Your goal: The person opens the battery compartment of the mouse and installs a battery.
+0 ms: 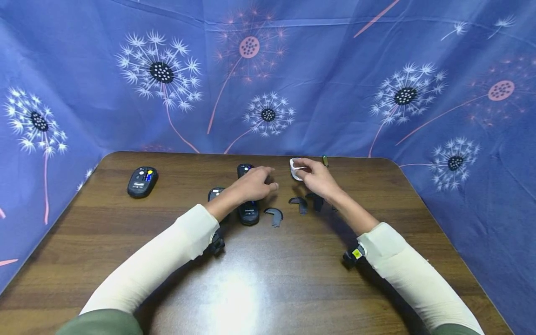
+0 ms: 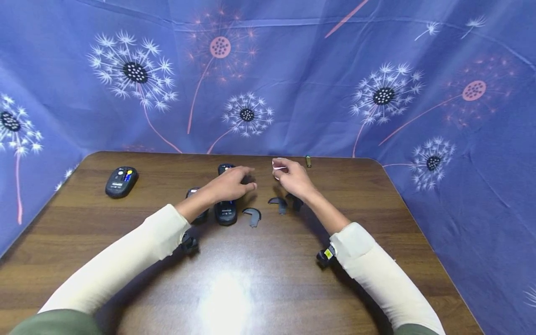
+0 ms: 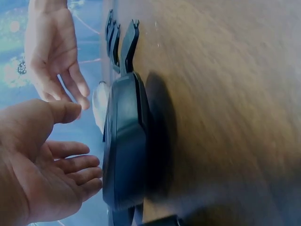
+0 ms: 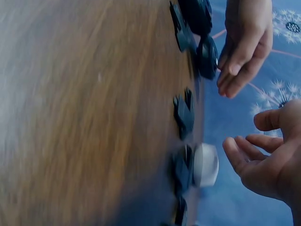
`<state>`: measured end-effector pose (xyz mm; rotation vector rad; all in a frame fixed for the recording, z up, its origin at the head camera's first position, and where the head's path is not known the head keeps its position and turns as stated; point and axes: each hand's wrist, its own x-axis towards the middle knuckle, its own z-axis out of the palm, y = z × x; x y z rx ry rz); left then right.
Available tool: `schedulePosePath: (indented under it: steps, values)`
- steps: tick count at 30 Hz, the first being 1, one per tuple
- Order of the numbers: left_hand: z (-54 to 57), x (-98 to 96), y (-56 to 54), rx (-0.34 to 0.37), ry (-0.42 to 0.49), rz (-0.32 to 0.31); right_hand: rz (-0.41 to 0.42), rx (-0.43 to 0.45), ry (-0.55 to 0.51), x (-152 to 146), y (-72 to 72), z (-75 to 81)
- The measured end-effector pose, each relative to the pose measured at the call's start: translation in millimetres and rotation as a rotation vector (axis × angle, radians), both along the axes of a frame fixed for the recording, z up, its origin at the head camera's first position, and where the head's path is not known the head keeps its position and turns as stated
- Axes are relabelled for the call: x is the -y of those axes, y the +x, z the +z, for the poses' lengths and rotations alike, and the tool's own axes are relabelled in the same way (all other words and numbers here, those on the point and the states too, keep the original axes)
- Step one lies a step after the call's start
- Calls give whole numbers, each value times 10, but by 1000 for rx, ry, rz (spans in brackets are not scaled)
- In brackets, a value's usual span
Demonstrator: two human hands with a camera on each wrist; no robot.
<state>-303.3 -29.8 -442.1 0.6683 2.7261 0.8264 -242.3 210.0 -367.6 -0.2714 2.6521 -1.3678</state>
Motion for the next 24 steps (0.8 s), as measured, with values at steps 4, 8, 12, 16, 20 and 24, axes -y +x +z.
schedulePosePath:
  steps: [4, 8, 12, 16, 20, 24]
  values:
    - [28, -87, 60, 12, -27, -20, -25, -35, 96, -142, -17, 27]
    - [110, -176, 158, 33, -39, -25, -35, -47, 167, -251, -17, 43]
    - [349, -279, 358, 76, 0, -5, -24, -27, 219, -331, -33, 10]
    - [604, -353, 572, 167, 64, 14, 2, 13, 252, -382, -38, -52]
    - [639, -428, 569, 204, 95, 23, 3, 2, 282, -388, -51, -88]
    - [466, -523, 356, 191, 70, 39, 1, -29, 322, -366, -77, -92]
